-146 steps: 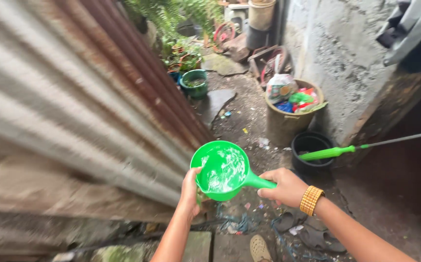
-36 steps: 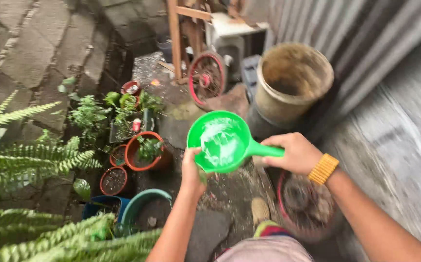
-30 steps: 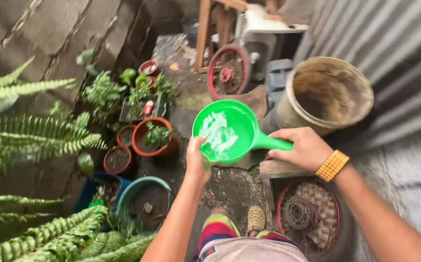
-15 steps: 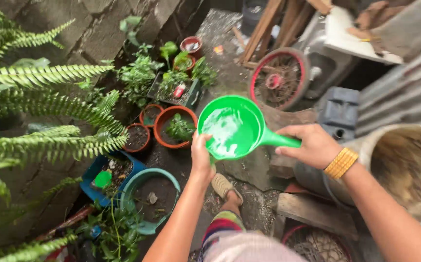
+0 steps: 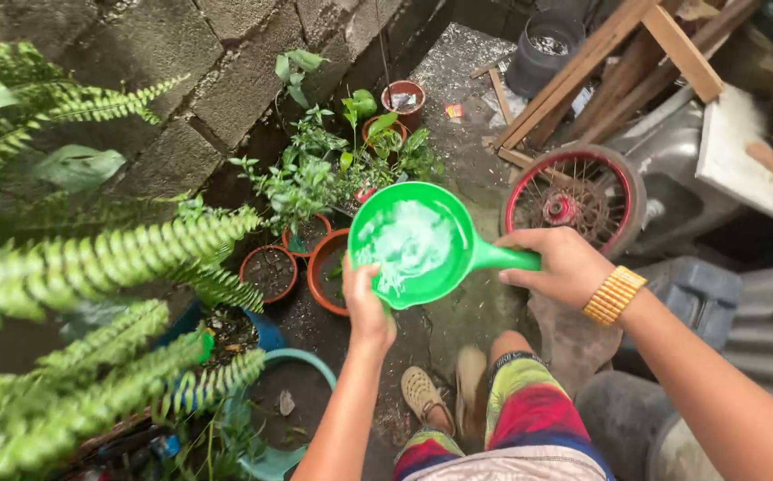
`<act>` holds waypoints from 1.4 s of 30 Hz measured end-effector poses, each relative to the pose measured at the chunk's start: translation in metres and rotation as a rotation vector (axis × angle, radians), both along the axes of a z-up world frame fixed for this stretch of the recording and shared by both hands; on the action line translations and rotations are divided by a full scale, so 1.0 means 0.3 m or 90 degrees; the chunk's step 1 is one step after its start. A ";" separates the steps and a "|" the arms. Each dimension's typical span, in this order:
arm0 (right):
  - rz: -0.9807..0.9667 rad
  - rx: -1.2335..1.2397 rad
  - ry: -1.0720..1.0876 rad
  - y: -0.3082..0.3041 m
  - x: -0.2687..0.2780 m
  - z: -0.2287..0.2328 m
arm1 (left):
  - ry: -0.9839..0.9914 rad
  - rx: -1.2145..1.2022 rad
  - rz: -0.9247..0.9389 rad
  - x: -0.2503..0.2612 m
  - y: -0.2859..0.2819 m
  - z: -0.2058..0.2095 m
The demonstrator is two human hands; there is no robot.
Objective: Watering various potted plants in an outdoor garden area using a green plastic scoop and water from a large metal pot.
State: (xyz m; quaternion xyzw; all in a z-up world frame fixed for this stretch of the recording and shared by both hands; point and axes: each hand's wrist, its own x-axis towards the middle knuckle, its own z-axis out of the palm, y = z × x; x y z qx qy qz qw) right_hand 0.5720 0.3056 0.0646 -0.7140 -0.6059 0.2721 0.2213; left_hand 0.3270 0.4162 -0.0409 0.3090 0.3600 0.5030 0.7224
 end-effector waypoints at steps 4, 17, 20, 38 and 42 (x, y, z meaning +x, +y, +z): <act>0.054 -0.030 0.017 0.187 0.065 -0.020 | -0.005 -0.034 0.055 0.031 0.084 0.017; 0.489 0.019 -0.039 0.877 0.250 -0.127 | -0.010 -0.018 0.454 0.232 0.153 -0.114; 0.554 -0.006 -0.061 0.951 0.217 -0.170 | -0.027 -0.054 0.523 0.238 0.144 -0.128; 0.870 -0.030 0.004 0.860 -0.150 -0.799 | -0.056 -0.073 0.717 0.078 -0.211 -0.746; 0.854 -0.008 0.007 0.821 -0.261 -0.982 | -0.068 -0.055 0.733 0.025 -0.235 -0.904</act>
